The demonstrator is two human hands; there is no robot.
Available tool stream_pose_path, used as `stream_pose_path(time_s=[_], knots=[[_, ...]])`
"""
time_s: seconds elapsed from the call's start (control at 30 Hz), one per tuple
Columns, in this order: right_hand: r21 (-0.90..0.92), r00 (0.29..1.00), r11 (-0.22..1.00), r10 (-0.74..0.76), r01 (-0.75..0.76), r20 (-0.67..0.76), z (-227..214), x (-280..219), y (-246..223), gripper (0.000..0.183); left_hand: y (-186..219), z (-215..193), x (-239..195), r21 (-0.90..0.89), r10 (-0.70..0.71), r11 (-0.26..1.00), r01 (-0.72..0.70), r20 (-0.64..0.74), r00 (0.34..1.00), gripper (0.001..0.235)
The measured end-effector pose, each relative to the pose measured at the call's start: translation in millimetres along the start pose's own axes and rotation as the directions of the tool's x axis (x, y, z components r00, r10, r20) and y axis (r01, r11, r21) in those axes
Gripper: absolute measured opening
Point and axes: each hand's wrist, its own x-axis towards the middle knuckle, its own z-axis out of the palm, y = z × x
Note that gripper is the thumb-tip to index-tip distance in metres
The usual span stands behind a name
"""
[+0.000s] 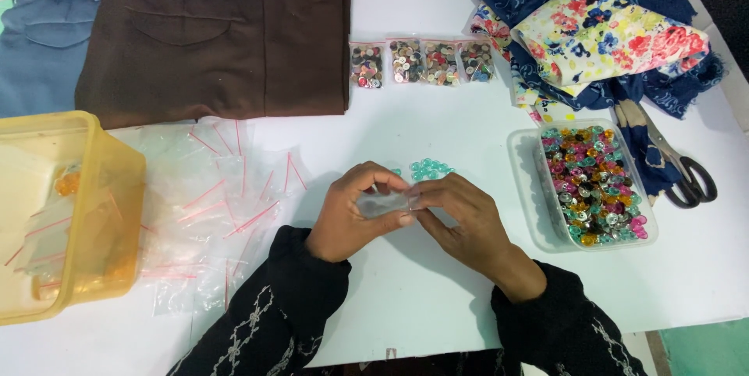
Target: The person sorts small turquoise and silver buttons on a white table, places them into small clear plastic bags, and seals the bags. The person repeats this process for different button types, placing the sealed bags into a yellow container.
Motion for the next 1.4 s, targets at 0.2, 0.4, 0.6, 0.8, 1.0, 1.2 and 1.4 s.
stream_pose_path(time_s=[0.2,0.4,0.6,0.8,1.0,1.2,1.4], knots=[[0.018,0.999,0.999,-0.036,0.035,0.034,-1,-5,6,0.021,4,-1,-3,0.064,-0.098,0.994,0.09,0.123,0.988,0.059],[0.117,0.992,0.986,-0.122,0.116,0.044,-7,7,-7,0.019,0,-4,1,0.082,-0.004,0.997,-0.004,0.095,0.995,0.058],[0.085,0.988,0.987,-0.144,0.139,0.047,-3,0,3,0.018,-9,-4,0,0.198,0.099,0.973,-0.116,0.097,0.99,0.07],[0.048,0.977,0.976,-0.214,0.213,0.004,-3,2,2,0.017,-12,-3,-1,0.219,0.126,0.965,-0.141,0.082,0.989,0.07],[-0.109,0.972,0.966,-0.229,0.233,0.042,-3,-2,7,0.018,-19,-6,-1,0.262,0.162,0.948,-0.181,0.091,0.983,0.069],[-0.267,0.96,0.922,-0.267,0.281,0.09,-7,-8,16,0.01,-13,-9,1,0.284,0.17,0.938,-0.199,0.124,0.978,0.068],[-0.282,0.961,0.92,-0.248,0.273,0.121,-7,-6,10,0.011,-13,-9,1,0.293,0.169,0.935,-0.199,0.124,0.978,0.068]])
